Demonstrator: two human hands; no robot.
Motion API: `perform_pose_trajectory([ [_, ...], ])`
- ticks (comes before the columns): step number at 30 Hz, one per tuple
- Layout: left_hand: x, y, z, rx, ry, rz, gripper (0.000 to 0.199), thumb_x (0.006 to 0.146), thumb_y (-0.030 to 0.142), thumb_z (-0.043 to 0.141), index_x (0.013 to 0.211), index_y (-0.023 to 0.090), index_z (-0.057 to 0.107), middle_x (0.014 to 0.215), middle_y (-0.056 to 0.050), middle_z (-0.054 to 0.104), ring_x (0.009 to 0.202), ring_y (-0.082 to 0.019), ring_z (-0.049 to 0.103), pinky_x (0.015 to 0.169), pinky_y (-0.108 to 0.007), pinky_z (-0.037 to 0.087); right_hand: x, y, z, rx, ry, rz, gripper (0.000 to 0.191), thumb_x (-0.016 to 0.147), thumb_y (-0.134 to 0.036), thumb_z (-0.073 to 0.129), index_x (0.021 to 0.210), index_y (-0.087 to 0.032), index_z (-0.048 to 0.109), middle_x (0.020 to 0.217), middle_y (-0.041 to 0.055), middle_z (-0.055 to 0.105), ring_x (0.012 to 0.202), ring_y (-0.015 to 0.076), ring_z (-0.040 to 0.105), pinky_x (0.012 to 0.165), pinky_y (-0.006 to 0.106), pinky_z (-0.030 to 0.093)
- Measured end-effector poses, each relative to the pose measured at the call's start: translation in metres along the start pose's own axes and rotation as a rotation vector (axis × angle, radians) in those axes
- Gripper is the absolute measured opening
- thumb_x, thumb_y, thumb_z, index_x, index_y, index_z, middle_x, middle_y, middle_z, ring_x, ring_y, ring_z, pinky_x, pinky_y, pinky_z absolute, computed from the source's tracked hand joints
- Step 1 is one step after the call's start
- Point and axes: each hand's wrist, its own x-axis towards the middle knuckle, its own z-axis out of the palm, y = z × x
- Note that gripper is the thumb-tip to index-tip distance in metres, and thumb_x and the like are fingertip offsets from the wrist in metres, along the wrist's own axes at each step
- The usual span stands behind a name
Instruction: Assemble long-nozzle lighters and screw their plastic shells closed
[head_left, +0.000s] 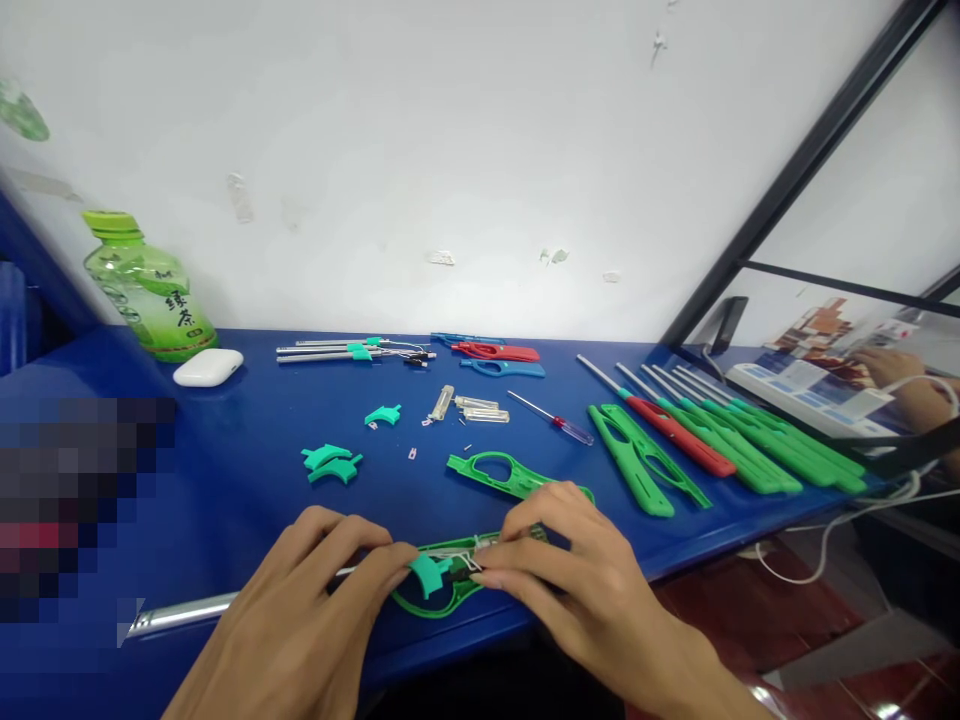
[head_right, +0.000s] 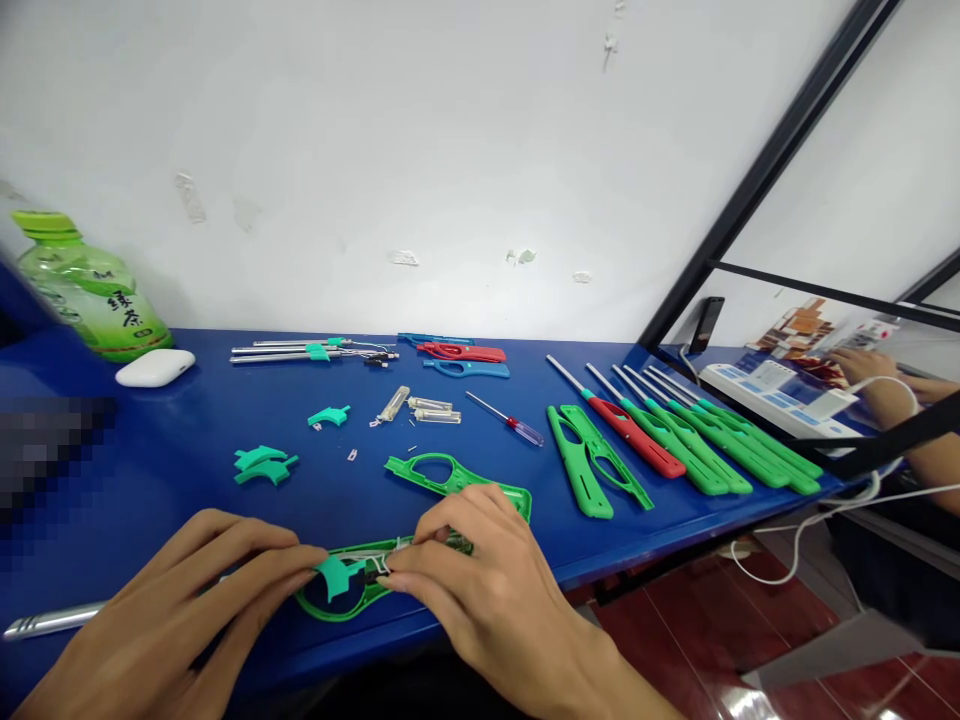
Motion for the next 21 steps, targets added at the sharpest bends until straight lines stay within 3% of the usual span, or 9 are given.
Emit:
perform_pose_trajectory([
  [10, 0.010, 0.005, 0.000, -0.020, 0.032, 0.048, 0.037, 0.097, 0.004, 0.048, 0.115, 0.028, 0.069, 0.103, 0.001, 0.071, 0.095, -0.019, 0.061, 0.090, -0.030, 0.050, -0.002, -0.001, 0.008, 0.074, 0.037, 0.012, 0.006, 0.104, -0.022, 0.071, 0.108, -0.021, 0.076, 0.095, 0.0003, 0.074, 0.087, 0.0155, 0.068, 0.082, 0.033, 0.048],
  [21, 0.007, -0.003, 0.005, 0.000, 0.057, 0.121, 0.037, 0.095, -0.001, 0.047, 0.111, 0.025, 0.069, 0.091, 0.000, 0.068, 0.084, -0.019, 0.055, 0.079, -0.030, 0.047, -0.001, 0.001, 0.013, 0.084, 0.068, 0.013, 0.007, 0.105, -0.021, 0.069, 0.103, -0.020, 0.076, 0.090, 0.0001, 0.073, 0.081, 0.0144, 0.065, 0.078, 0.031, 0.048],
])
